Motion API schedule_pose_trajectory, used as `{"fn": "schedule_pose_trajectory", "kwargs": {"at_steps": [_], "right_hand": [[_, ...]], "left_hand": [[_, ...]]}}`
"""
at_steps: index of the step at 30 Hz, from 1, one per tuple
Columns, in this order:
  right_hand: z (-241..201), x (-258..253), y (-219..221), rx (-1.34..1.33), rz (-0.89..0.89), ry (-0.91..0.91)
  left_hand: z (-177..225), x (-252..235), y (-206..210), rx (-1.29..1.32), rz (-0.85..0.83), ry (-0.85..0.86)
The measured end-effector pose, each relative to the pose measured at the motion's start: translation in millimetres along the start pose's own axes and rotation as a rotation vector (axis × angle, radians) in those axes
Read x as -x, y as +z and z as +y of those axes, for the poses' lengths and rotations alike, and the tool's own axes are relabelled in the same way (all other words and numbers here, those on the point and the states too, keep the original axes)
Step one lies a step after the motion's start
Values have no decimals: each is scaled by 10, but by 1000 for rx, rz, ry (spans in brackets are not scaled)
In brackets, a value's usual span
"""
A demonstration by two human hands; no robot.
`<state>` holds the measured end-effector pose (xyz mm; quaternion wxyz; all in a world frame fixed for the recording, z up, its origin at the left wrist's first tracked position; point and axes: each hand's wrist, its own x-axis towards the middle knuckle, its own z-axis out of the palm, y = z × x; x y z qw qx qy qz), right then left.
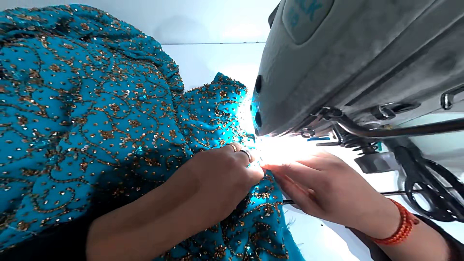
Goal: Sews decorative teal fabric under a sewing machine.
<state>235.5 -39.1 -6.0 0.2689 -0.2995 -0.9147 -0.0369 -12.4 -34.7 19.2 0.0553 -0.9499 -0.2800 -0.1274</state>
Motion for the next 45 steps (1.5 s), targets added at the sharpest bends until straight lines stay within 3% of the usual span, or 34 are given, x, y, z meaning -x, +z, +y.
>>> {"fn": "schedule_pose_trajectory", "kwargs": {"at_steps": [5, 8, 12, 19, 23, 26, 37, 42, 44, 45], "right_hand": [[5, -1, 0, 18, 8, -1], [7, -4, 6, 22, 5, 6], [3, 1, 8, 25, 9, 10], [5, -8, 14, 29, 9, 8], [-3, 1, 10, 50, 5, 20], [-6, -4, 12, 42, 7, 23], [0, -1, 24, 32, 16, 14], [7, -4, 18, 18, 45, 1], [1, -10, 16, 37, 42, 5], [-3, -15, 16, 53, 39, 5]], "left_hand": [[29, -19, -138, 52, -162, -54], [7, -16, -99, 24, -77, -23], [16, -50, -153, 21, -166, -50], [-19, -25, -26, -37, -58, -38], [8, -66, -141, 13, -195, -76], [-39, -24, 15, -10, -24, -28], [-28, -20, 5, 0, -15, -41], [35, -52, -174, 54, -195, -110], [27, -55, -131, 24, -162, -106], [42, -77, -197, 47, -246, -126]]}}
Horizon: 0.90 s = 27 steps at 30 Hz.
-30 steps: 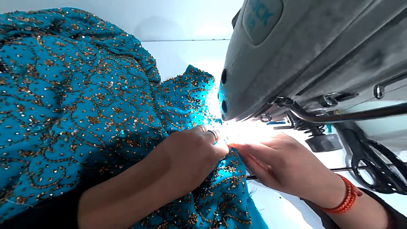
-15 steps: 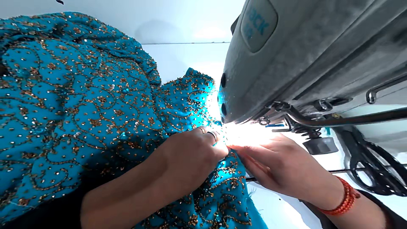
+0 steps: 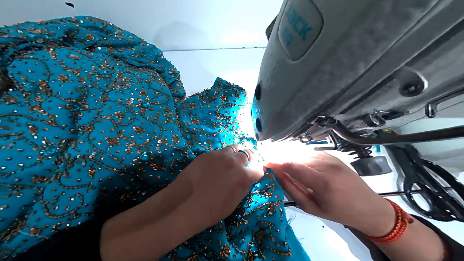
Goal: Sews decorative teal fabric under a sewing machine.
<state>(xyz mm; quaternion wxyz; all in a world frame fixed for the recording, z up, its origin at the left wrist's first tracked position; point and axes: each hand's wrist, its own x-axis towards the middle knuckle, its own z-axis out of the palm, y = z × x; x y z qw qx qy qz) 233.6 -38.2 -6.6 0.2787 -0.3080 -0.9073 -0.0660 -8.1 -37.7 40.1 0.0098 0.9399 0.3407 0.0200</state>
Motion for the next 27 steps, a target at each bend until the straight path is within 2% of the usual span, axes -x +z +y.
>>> {"fn": "schedule_pose_trajectory", "kwargs": {"at_steps": [1, 3, 5, 10, 27], "right_hand": [[-1, -1, 4, 11, 1, 0], [3, 8, 8, 6, -7, 5], [7, 10, 11, -1, -11, 4], [-5, 7, -1, 10, -13, 8], [18, -2, 18, 22, -16, 13]], "left_hand": [[-1, -2, -14, -9, -14, 10], [-54, -5, 134, -65, 161, 77], [-79, -14, 202, -78, 230, 102], [-63, -12, 179, -79, 179, 82], [-99, -29, 189, -79, 193, 40]]}}
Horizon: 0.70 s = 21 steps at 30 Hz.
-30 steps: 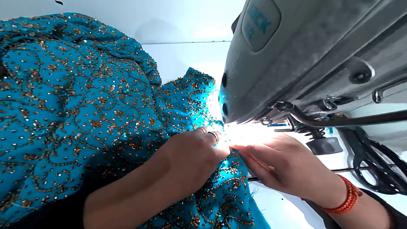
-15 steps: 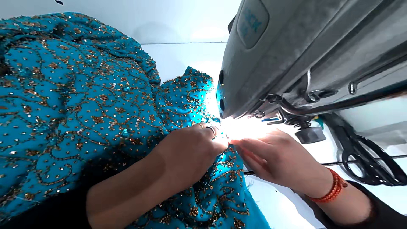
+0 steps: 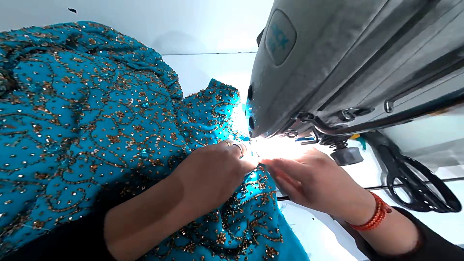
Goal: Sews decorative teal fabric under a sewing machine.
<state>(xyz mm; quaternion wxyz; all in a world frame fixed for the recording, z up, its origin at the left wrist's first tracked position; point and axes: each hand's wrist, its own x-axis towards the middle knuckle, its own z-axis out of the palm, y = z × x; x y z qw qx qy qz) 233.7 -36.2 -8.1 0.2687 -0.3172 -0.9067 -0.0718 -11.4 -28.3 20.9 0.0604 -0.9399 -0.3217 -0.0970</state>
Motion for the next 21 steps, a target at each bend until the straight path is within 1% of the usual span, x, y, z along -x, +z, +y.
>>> {"fn": "schedule_pose_trajectory", "kwargs": {"at_steps": [6, 14, 21], "right_hand": [[3, 8, 10, 9, 4, 10], [8, 20, 12, 3, 2, 13], [10, 22, 19, 4, 10, 10]], "left_hand": [[3, -6, 1, 30, 51, -4], [-1, -4, -7, 56, 34, -30], [-22, -2, 19, 61, 37, -16]]}}
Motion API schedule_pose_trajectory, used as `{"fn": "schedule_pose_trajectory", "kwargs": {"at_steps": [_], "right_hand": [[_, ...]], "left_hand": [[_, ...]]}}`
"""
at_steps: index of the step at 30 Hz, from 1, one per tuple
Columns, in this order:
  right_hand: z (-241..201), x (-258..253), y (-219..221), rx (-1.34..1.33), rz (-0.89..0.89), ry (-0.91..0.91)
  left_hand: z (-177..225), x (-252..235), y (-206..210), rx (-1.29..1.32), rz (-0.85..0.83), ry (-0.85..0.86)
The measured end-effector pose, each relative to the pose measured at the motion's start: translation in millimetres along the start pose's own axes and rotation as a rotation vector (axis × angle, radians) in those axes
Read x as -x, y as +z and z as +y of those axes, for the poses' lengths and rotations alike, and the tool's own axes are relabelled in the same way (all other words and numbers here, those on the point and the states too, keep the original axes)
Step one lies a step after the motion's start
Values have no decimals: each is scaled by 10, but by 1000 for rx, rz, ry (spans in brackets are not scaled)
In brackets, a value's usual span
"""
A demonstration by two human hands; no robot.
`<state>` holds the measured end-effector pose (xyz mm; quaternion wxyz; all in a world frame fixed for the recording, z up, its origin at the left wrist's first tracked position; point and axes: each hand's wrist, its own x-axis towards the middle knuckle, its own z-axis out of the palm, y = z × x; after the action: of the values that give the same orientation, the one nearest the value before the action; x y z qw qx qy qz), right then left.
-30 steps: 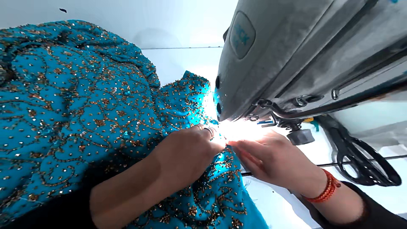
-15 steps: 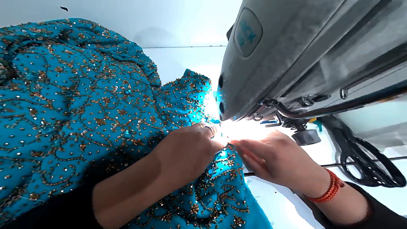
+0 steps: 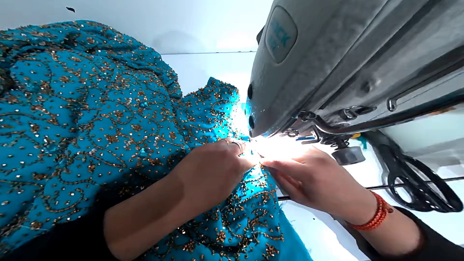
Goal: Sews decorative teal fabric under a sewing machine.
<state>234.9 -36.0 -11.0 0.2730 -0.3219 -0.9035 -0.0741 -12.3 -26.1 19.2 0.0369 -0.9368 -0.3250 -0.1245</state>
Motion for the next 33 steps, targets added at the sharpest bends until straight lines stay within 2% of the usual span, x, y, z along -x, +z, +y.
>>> {"fn": "schedule_pose_trajectory", "kwargs": {"at_steps": [33], "right_hand": [[4, 1, 13, 6, -22, 13]], "left_hand": [[-64, -20, 7, 44, -23, 2]]}}
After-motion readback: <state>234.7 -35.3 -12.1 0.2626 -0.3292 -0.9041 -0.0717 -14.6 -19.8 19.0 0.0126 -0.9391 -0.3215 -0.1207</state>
